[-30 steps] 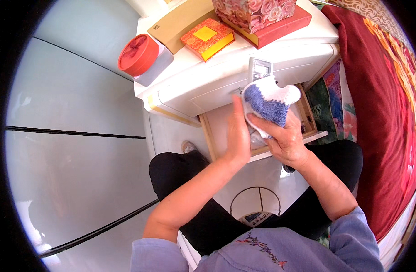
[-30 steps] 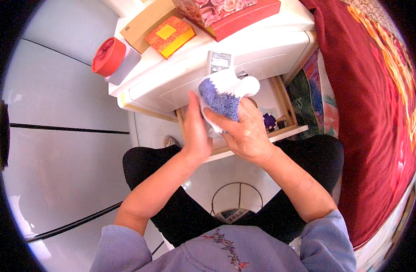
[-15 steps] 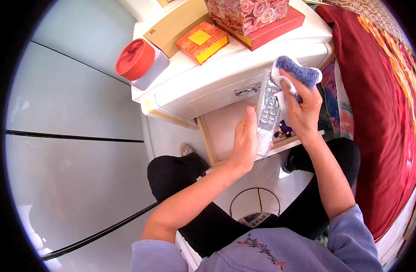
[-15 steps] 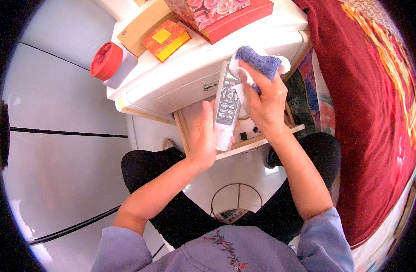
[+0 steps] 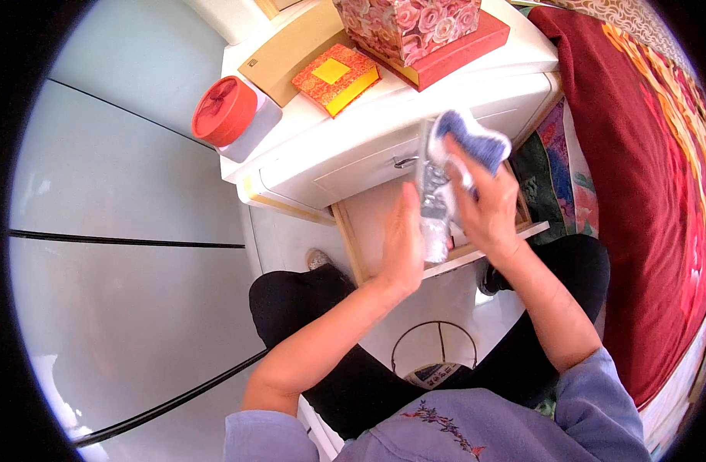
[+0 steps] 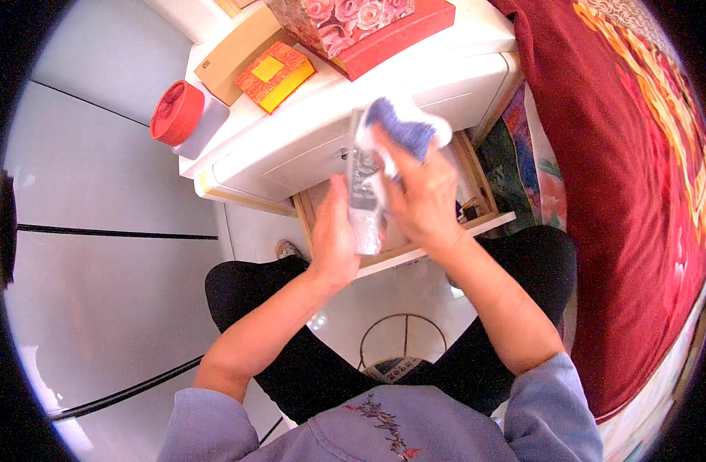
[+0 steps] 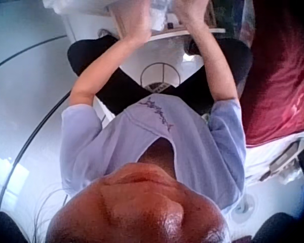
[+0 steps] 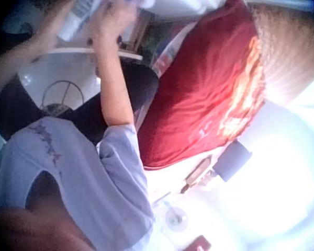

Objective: The person sits on the floor and wipes various items inside a nightstand drawer with a cloth. They remove boxes, a candle, and a remote control one by one, wipe each item, and place them on top of the nightstand. Finally, they wipe the inside of the drawer and close it.

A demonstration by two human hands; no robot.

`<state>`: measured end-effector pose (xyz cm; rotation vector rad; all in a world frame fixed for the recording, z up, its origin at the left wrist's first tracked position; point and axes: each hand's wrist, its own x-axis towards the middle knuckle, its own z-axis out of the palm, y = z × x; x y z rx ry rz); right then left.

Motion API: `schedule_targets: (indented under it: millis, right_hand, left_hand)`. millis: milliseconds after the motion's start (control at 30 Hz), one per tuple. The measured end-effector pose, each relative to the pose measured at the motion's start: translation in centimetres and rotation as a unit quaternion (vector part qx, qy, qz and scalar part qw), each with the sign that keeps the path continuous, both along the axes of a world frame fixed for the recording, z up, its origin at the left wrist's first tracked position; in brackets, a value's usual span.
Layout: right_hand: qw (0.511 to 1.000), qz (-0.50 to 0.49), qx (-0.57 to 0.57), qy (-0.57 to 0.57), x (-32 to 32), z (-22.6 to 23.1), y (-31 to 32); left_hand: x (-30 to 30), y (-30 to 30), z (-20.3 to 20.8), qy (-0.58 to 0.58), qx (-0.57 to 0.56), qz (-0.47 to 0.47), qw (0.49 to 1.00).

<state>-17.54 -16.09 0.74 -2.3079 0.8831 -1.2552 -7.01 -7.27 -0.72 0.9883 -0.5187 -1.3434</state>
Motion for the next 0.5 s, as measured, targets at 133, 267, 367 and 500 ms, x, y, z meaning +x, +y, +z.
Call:
schedule_targets:
  millis: [133,267,367,500]
  right_hand:
    - [0.999,-0.041,-0.021,-0.014,-0.2,1.0,-0.7]
    - [0.99,0.058,-0.018,0.13,-0.1,0.2,3.1]
    - [0.982,0.103,-0.084,0.131,-0.1,0.8,3.3]
    - [0.996,-0.03,-0.026,0.078,-0.1,0.9,0.3]
  left_hand:
    - [-0.7,0.3,1.0,-0.025,0.014,-0.04,0.999]
    - [-0.5,-0.4,0.6,-0.045,0.083,0.057,0.994]
    - [0.2,-0.4,1.3,0.046,0.043,0.009,0.998]
    - [0.5,-0.3,0.7,-0.073,0.018,-0.079,0.994]
